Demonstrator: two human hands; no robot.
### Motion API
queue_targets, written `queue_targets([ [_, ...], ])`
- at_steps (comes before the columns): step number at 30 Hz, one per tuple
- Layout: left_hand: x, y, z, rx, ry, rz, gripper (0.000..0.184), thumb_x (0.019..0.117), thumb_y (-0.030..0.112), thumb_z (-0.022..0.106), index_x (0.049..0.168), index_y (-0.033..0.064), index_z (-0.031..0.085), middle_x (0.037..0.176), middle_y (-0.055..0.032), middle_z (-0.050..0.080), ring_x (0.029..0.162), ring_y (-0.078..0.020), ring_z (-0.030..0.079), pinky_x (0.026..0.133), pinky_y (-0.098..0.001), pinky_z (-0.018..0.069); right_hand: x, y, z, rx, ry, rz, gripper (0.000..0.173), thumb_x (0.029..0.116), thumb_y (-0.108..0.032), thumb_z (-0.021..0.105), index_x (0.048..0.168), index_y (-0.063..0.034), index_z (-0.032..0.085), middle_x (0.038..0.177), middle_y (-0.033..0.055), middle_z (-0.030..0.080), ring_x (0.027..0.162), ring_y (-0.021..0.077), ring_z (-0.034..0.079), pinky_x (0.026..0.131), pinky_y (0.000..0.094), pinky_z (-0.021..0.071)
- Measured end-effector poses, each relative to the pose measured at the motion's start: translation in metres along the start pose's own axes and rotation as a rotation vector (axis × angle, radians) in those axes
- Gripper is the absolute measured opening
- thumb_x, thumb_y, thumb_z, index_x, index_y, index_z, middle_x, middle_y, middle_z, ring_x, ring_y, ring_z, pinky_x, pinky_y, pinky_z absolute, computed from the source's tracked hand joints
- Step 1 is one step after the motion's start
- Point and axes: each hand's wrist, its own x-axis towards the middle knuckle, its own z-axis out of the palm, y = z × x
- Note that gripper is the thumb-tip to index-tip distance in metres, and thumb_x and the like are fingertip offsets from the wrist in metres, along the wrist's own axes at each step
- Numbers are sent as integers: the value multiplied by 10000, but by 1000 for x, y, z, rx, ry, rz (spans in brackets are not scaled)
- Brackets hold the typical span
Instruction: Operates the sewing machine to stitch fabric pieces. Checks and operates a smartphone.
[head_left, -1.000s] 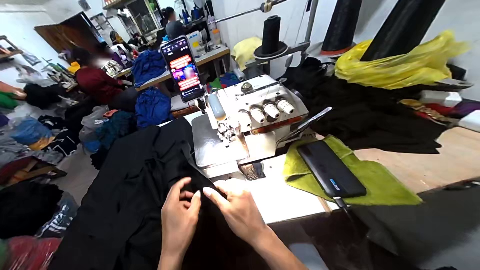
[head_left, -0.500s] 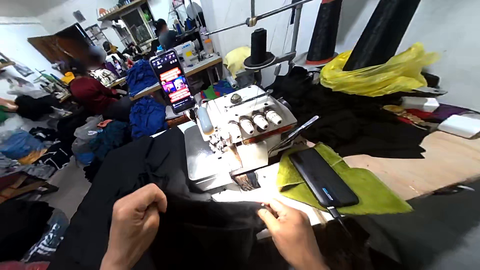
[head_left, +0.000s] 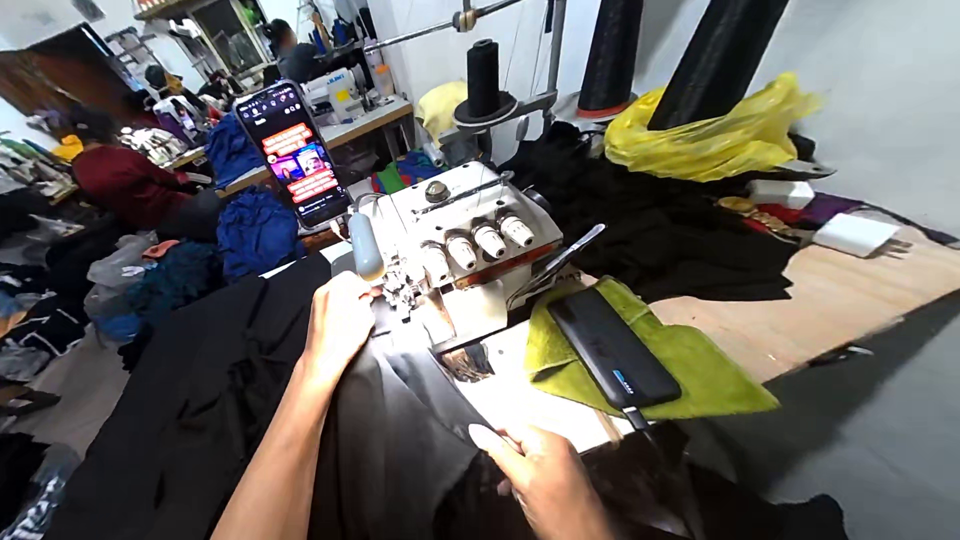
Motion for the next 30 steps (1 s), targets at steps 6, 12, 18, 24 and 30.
queue_targets([
  [6, 6, 5, -10, 92, -116, -136, 144, 953, 100, 666, 1031, 3, 738, 1023, -222, 704, 993, -406, 687, 874, -618, 543, 3, -11, -10, -65, -107, -111, 357, 1024, -336, 582, 903, -48, 753, 658, 38, 668, 580, 139, 650, 595, 371, 564],
  [12, -54, 14, 21, 94, 32, 8, 447, 1051, 281, 398, 1303, 50, 685, 1373, -246, 612, 1304, -464, 550, 1100, -658, 370, 47, -20, -153, -127, 340, -178, 253, 1049, -247, 558, 1138, -113, 754, 942, -19, 770, 691, 88, 694, 626, 297, 589],
  [18, -62, 15, 35, 95, 99, -124, 462, 1002, 156, 406, 1400, 40, 608, 1439, -210, 580, 1376, -401, 509, 1196, -529, 317, 113, -1, -223, -446, 549, -27, 203, 1006, -238, 673, 1171, -145, 747, 1004, 40, 761, 869, 201, 726, 803, 488, 591],
  [24, -61, 13, 36, 124, 101, -99, 446, 1008, 182, 403, 1380, 103, 637, 1420, -175, 603, 1363, -371, 528, 1184, -510, 341, 137, -1, -213, -584, 527, -171, 325, 954, -251, 740, 1239, -96, 715, 1218, 126, 679, 967, 288, 684, 855, 524, 567],
  [30, -59, 7, 38, 199, 87, -88, 454, 1000, 228, 398, 1373, 144, 642, 1392, -133, 621, 1338, -338, 547, 1151, -486, 374, 184, -25, -209, -812, 407, -362, 323, 963, -144, 688, 1284, -118, 712, 1364, 97, 637, 1235, 344, 590, 979, 559, 512],
])
